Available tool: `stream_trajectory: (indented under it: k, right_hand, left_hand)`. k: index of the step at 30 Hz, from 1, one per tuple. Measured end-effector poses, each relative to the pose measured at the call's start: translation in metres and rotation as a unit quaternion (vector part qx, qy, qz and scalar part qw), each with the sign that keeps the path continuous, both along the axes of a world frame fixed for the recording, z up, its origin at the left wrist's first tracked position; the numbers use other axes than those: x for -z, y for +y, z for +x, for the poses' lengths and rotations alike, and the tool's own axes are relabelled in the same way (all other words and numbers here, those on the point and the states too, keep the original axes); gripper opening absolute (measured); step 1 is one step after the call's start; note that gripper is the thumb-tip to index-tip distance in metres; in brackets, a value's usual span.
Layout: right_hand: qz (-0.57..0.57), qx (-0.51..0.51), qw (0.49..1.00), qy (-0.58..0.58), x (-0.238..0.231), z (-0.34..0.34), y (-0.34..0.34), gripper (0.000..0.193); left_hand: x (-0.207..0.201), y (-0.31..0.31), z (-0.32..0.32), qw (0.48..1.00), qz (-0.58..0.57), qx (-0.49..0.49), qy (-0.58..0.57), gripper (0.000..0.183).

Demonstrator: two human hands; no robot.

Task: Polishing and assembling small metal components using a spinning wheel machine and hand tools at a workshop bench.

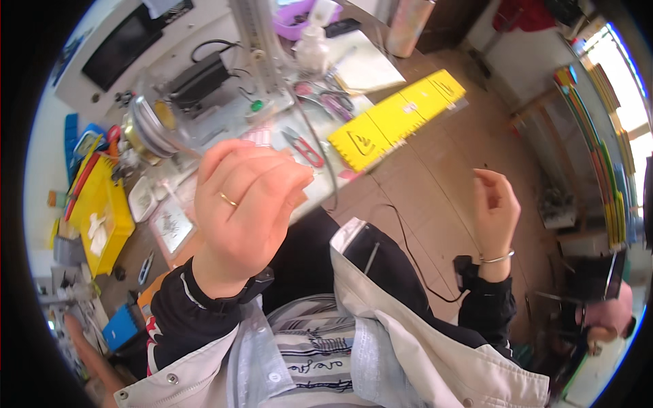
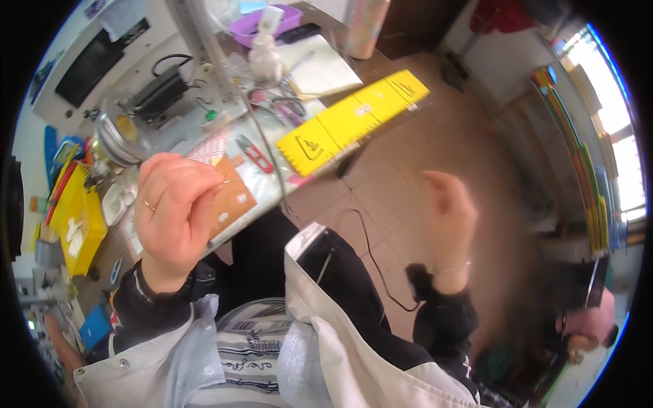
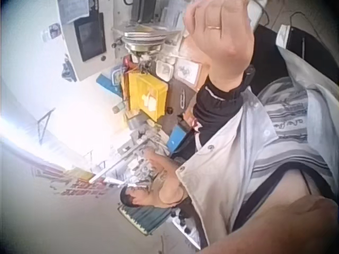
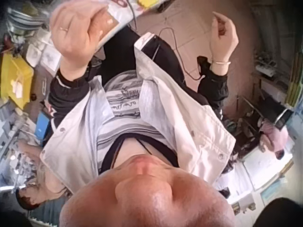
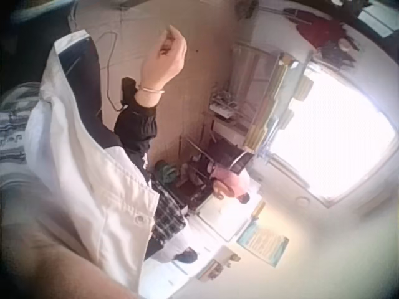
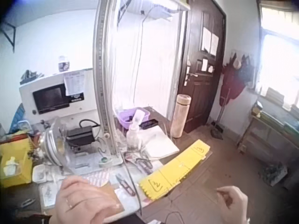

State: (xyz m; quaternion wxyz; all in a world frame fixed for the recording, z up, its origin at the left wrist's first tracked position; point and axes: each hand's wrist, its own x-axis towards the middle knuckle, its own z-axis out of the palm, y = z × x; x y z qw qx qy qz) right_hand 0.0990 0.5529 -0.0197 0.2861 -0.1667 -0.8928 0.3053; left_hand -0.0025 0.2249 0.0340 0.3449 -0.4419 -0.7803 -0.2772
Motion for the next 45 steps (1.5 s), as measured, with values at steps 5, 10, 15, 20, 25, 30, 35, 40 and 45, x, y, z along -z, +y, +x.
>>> stream_trajectory:
  k: [5, 10, 15, 20, 25, 30, 35, 40, 45]
  right_hand:
    - [-0.003, -0.253, 0.956, 0.151, -0.010, -0.074, -0.088, 0.022]
    - [-0.049, -0.348, 0.914, 0.202, -0.020, -0.154, -0.146, 0.029]
    - [-0.042, -0.348, 0.917, 0.192, -0.014, -0.207, -0.174, 0.031]
    - [0.035, -0.317, 0.924, 0.211, -0.011, -0.244, -0.191, 0.032]
    - [-0.171, -0.360, 0.904, 0.153, 0.000, -0.263, -0.185, 0.015]
    - [-0.491, -0.433, 0.754, 0.047, -0.001, -0.255, -0.176, 0.008]
    - [-0.271, -0.394, 0.873, 0.092, 0.009, -0.253, -0.172, 0.014]
    - [0.043, -0.339, 0.907, 0.247, -0.002, -0.264, -0.191, 0.027]
    - [-0.409, -0.400, 0.817, 0.070, 0.006, -0.276, -0.190, 0.016]
  left_hand:
    - [-0.013, -0.040, 0.008, 0.993, 0.048, -0.095, 0.043, 0.016]
    - [-0.010, -0.084, 0.019, 0.964, 0.146, -0.222, -0.002, 0.011]
    - [0.004, -0.116, 0.018, 0.941, 0.205, -0.263, -0.050, 0.006]
    - [0.008, -0.123, 0.015, 0.937, 0.206, -0.275, -0.065, 0.005]
    - [0.011, -0.129, 0.010, 0.935, 0.221, -0.260, -0.096, 0.003]
    - [0.013, -0.131, 0.010, 0.916, 0.285, -0.235, -0.157, 0.002]
    - [0.011, -0.131, 0.006, 0.916, 0.300, -0.211, -0.164, 0.004]
    - [0.009, -0.128, 0.007, 0.916, 0.301, -0.205, -0.168, 0.004]
    - [0.009, -0.130, 0.006, 0.921, 0.284, -0.199, -0.176, 0.007]
